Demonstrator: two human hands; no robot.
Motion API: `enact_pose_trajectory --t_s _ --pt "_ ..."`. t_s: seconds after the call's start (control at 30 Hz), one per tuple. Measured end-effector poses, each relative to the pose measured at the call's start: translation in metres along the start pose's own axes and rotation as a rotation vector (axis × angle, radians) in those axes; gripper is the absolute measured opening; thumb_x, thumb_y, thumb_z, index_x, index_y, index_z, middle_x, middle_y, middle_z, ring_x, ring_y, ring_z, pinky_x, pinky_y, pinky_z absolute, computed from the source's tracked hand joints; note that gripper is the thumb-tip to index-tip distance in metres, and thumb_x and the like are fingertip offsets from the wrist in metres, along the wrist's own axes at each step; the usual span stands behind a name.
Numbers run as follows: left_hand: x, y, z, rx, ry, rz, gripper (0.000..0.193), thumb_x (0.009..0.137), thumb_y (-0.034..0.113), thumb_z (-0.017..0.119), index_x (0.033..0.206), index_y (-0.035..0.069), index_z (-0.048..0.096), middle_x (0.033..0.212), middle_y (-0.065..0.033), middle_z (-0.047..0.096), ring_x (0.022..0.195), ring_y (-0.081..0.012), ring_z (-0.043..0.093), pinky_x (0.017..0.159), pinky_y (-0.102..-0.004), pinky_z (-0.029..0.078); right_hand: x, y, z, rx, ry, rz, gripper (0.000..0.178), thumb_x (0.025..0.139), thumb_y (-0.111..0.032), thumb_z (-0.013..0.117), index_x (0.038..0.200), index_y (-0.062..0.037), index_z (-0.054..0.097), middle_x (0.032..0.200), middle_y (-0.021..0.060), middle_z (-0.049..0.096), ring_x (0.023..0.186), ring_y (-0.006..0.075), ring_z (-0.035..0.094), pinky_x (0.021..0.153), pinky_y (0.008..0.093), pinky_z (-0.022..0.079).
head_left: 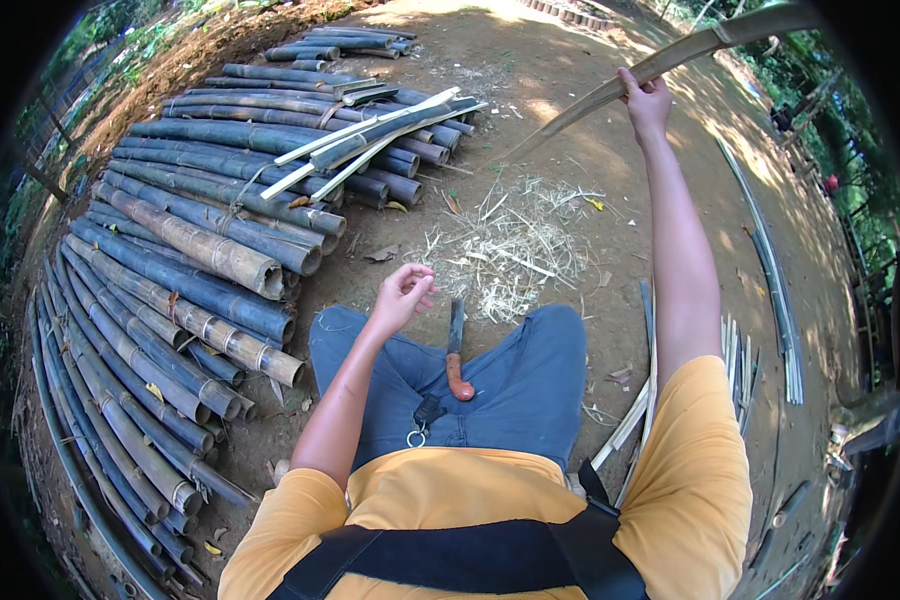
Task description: The person sits on the ground and uses a knife to strip a thin layer of outer skin from a long bamboo stalk, pulling the knife along the length of the stalk while holding it with the other hand.
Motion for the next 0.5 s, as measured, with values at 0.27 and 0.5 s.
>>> enact_pose_trajectory --t_s 0.27,0.5 --pt "-0.008 0.007 0.011 0.136 -0.041 -0.034 0.036 0.105 0.029 0.052 0.134 0.009 0.046 0.103 -0.0085 0.071 0.076 -0.0140 0.070 0.060 -0.0257 0.052 -0.092 0.044 -0.045 0.591 0.249 0.382 0.025 0.094 -0.009 0.068 0.111 0.0019 0.054 0.107 0.0172 0.068 0.091 0.0297 0.071 0.081 0.0490 0.064" --pt "0.017 0.040 -0.027 -0.001 0.104 0.062 0.053 0.105 0.033 0.052 0.147 0.004 0.037 0.122 -0.0166 0.066 0.084 -0.0192 0.072 0.065 -0.0276 0.057 -0.211 0.102 0.023 0.824 0.220 0.638 0.022 0.095 -0.009 0.066 0.111 0.0014 0.056 0.108 0.0163 0.066 0.094 0.0292 0.069 0.078 0.0482 0.065"
Point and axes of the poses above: each hand's wrist, its own x-axis towards the middle knuckle, its own z-axis out of the palm, y = z × x, the point moved 7 cm from there along x, towards the middle knuckle
